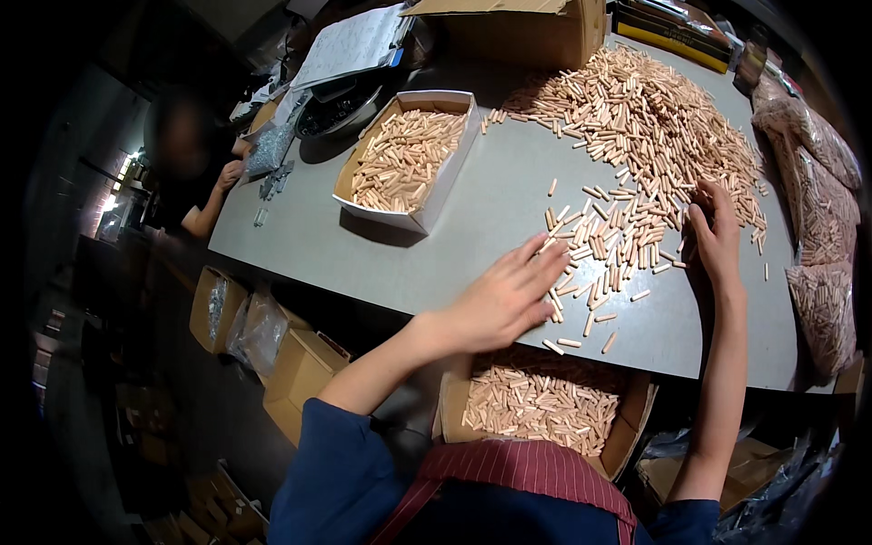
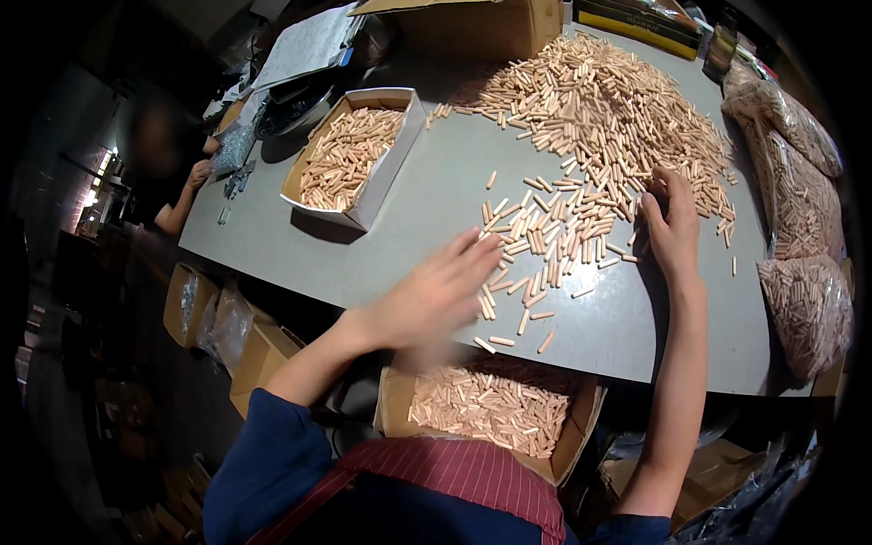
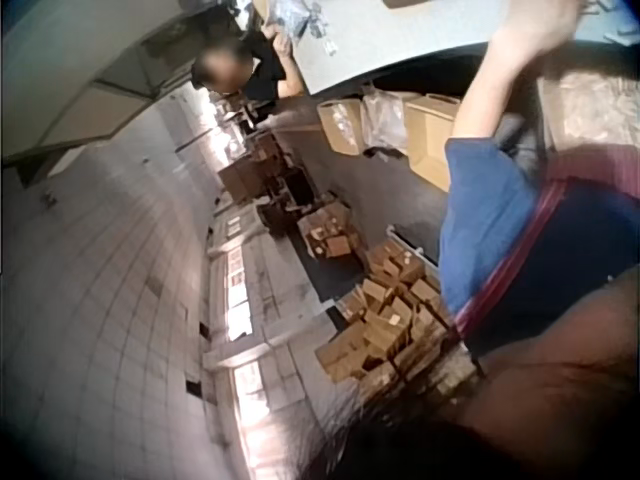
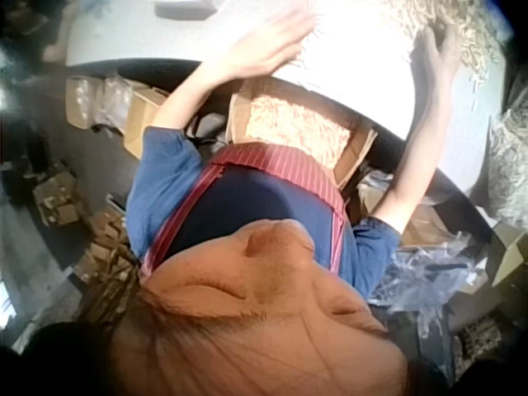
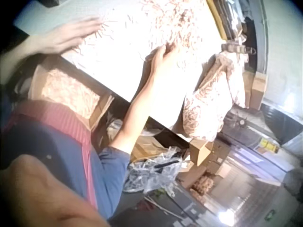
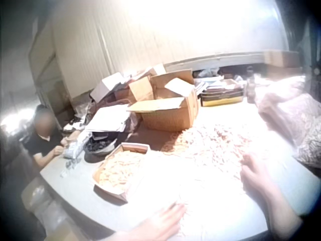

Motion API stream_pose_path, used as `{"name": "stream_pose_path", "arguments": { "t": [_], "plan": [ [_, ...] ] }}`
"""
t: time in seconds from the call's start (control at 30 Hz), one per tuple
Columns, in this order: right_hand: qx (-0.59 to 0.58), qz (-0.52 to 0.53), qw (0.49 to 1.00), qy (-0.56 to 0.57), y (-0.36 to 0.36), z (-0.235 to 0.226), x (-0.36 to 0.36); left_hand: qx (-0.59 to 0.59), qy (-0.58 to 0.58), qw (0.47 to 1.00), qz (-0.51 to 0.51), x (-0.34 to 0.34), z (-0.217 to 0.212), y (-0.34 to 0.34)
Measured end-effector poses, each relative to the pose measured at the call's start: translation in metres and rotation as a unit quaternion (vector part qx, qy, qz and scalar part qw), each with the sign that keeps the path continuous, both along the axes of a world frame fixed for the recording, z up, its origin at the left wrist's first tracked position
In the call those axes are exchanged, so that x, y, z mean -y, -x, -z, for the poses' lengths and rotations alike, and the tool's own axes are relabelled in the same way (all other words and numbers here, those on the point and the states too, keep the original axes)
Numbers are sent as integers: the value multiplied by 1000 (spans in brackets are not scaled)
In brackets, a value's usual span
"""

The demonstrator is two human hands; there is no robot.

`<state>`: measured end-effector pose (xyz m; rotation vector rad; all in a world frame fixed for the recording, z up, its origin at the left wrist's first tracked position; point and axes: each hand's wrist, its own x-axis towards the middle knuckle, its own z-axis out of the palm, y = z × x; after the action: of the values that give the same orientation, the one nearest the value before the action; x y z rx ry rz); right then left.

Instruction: The person sorts a large pile of wooden corks on a table, picking them up by hand and placing them into a cardboard box. They repeatedly gather corks from the table surface and transfer them into the container.

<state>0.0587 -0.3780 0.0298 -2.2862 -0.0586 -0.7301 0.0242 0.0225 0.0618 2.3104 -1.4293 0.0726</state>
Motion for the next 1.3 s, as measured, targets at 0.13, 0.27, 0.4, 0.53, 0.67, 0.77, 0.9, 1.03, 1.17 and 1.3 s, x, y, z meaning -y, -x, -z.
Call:
{"name": "stream_pose_path", "arguments": {
  "t": [0.13,0.27,0.4,0.53,0.67,0.77,0.9,1.03,1.17,1.3],
  "plan": [
    [-7,-8,1000,-10,-1,2,2,-44,-39,998,22,2,-4,20],
    [0,-2,1000,5,-2,1,0,-190,132,973,-14,-24,-9,15],
    [-36,-11,999,7,0,-5,0,-206,210,931,-218,-43,-14,13],
    [-11,-23,999,41,0,-5,0,-34,151,959,-237,-48,-3,17],
    [-1,-22,998,54,1,-5,-1,-25,157,966,-206,-36,-4,27],
    [-4,-29,998,61,1,-6,-1,8,172,974,-148,-21,-6,28],
    [-23,-34,998,54,3,-9,-1,55,153,984,-76,1,-5,25],
    [-33,-45,998,32,3,-10,-2,58,137,985,-86,9,-7,25],
    [-28,-40,998,44,3,-9,0,16,115,987,-111,12,-11,27],
    [-28,-36,998,44,1,-6,1,8,105,988,-112,13,-11,26]
  ]
}}
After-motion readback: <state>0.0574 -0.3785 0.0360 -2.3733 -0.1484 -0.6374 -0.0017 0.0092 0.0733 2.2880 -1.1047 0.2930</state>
